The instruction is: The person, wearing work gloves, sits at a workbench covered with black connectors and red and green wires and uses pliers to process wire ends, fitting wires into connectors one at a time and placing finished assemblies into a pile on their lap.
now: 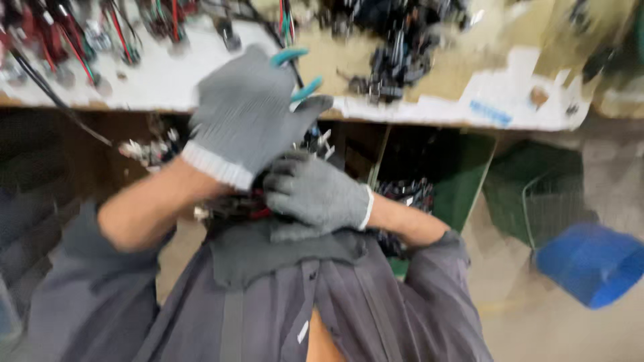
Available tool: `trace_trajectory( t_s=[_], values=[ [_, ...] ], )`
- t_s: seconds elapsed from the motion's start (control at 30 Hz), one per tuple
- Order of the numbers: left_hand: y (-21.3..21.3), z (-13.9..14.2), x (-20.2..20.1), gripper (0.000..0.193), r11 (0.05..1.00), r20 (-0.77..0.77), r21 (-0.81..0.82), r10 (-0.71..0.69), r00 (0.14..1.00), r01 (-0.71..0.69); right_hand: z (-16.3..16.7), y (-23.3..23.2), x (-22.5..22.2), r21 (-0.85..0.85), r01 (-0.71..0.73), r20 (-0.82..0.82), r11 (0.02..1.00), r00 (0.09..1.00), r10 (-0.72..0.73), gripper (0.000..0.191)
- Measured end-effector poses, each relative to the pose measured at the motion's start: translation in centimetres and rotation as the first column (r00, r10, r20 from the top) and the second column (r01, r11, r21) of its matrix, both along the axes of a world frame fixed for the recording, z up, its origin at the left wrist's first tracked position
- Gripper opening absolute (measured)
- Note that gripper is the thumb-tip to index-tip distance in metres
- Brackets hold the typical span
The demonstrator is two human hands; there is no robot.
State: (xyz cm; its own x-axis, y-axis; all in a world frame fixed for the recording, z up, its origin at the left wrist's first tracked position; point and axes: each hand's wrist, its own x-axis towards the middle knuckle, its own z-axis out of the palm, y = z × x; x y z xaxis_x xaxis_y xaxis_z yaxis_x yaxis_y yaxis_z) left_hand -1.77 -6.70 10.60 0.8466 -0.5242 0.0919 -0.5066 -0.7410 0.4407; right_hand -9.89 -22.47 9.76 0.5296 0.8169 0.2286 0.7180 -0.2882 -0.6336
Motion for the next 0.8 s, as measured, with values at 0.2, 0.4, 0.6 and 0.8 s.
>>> trace_trajectory(
  t_s=[0.2,0.4,0.6,0.8],
  values=[
    [-6.2,-9.5,0.4,0.043,0.957,-0.377,0.249,-0.049,0.925,0.152,-0.7,-3.4,-2.8,-0.177,0.111,-0.146,0.978,0.980,-0.138,0.031],
    [-3.9,-9.7,2.6,0.043,0.983,-0.269,0.184,0.057,0.961,-0.007,-4.3,-10.2,-2.7,-0.002,0.870,0.327,0.492,0.466,-0.822,0.037],
    [-2.8,-6.7,2.5,0.052,0.975,-0.195,0.200,0.135,0.971,-0.096,-8.1,-12.9,0.1,-0.366,0.872,0.383,0.324,0.459,-0.802,0.042],
    [-5.9,-10.3,1.4,0.040,0.985,-0.231,0.146,0.120,0.966,-0.087,-7.5,-12.7,0.2,-0.194,0.855,0.341,0.480,0.518,-0.785,0.045]
  ],
)
